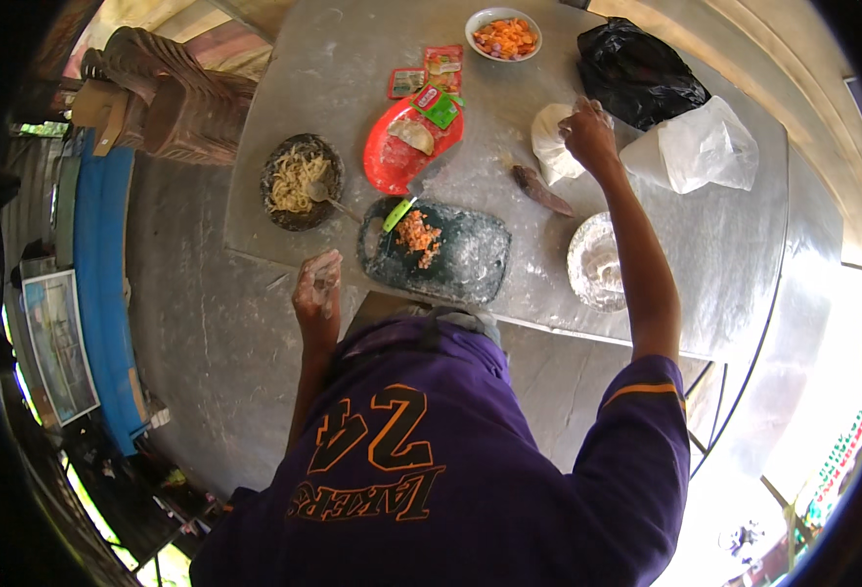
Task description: The person assembles a food item by hand, placing shredded filling and a meat mixture into a thin wrapper, then folding and sealing it. The person repeats this process multiple times, placing each finished item on a red tray.
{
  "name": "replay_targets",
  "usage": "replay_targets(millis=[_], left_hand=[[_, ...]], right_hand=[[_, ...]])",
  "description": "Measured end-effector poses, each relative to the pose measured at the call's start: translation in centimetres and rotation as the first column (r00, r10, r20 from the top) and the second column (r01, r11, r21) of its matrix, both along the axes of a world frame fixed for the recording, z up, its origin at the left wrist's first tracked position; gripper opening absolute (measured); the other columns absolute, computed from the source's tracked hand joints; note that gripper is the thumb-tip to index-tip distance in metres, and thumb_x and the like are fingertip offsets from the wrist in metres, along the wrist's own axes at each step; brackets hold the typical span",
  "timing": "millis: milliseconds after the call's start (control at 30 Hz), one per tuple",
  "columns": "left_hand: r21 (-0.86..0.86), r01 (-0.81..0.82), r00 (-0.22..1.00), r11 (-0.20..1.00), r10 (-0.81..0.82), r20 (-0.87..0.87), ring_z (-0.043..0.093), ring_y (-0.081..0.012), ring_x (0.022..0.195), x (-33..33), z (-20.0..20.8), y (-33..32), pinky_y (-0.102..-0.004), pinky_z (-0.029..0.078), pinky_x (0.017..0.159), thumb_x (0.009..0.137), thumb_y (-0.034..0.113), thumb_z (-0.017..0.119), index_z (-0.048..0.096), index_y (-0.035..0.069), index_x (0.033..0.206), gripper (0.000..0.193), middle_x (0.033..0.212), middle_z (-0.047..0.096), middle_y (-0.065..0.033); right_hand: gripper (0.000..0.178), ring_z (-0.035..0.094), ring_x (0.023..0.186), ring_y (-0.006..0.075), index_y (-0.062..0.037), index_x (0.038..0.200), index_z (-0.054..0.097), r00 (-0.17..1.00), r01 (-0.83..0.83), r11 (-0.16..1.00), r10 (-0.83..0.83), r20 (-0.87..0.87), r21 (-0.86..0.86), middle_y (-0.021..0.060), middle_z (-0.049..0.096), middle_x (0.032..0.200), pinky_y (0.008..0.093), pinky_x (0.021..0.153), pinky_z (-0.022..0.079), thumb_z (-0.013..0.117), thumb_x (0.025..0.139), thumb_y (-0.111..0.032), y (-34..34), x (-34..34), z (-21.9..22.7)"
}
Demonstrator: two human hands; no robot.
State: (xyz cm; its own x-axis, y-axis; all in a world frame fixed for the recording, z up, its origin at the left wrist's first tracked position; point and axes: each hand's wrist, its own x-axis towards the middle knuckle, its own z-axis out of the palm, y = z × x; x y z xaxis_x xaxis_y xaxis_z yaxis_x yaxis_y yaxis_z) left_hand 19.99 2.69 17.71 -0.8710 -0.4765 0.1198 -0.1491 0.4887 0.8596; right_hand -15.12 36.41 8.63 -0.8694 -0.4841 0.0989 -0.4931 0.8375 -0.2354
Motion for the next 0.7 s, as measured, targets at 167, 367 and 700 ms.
replay_targets(millis=[167, 367, 700], left_hand=[[0.041, -0.062, 0.998, 0.997, 0.062, 0.004, 0.063, -0.0208, 0.102, 1.5, -0.1, -0.2, -0.0301, 0.051, 0.081, 0.096, 0.009, 0.059, 0.065, 0.001, 0.114, 0.021, 0.115, 0.064, -0.0118], [0.046, -0.014, 0.997, 0.999, 0.017, -0.072, 0.063, -0.021, 0.104, 1.4, -1.2, -1.7, -0.032, 0.051, 0.089, 0.097, 0.007, 0.058, 0.064, -0.002, 0.115, 0.021, 0.115, 0.064, -0.0122], [0.185, -0.044, 0.998, 0.982, 0.036, 0.048, 0.064, -0.0211, 0.106, -0.3, -2.8, -7.8, -0.0324, 0.049, 0.096, 0.094, 0.0, 0.058, 0.064, -0.004, 0.113, 0.021, 0.112, 0.067, -0.0123]], right_hand=[[0.018, 0.057, 0.101, 0.0373, -0.0121, 0.093, 0.08, 0.996, 0.08, 0.987, -0.074, 0.047, -0.141, 0.0205, 0.059, 0.102, 0.0464, 0.089, 0.047, 0.074, 0.077, -0.014, 1.8, -1.0, -1.0], [0.022, 0.06, 0.083, 0.0338, -0.0106, 0.094, 0.079, 0.981, 0.163, 0.951, -0.128, 0.146, -0.261, 0.0192, 0.059, 0.086, 0.0442, 0.074, 0.047, 0.078, 0.076, -0.023, 2.5, -1.0, -0.2], [0.027, 0.068, 0.089, 0.0324, -0.0035, 0.099, 0.077, 0.961, 0.005, 0.9, 0.117, 0.252, -0.435, 0.0211, 0.07, 0.093, 0.0409, 0.081, 0.052, 0.076, 0.081, -0.024, -8.3, 1.4, 2.0]])
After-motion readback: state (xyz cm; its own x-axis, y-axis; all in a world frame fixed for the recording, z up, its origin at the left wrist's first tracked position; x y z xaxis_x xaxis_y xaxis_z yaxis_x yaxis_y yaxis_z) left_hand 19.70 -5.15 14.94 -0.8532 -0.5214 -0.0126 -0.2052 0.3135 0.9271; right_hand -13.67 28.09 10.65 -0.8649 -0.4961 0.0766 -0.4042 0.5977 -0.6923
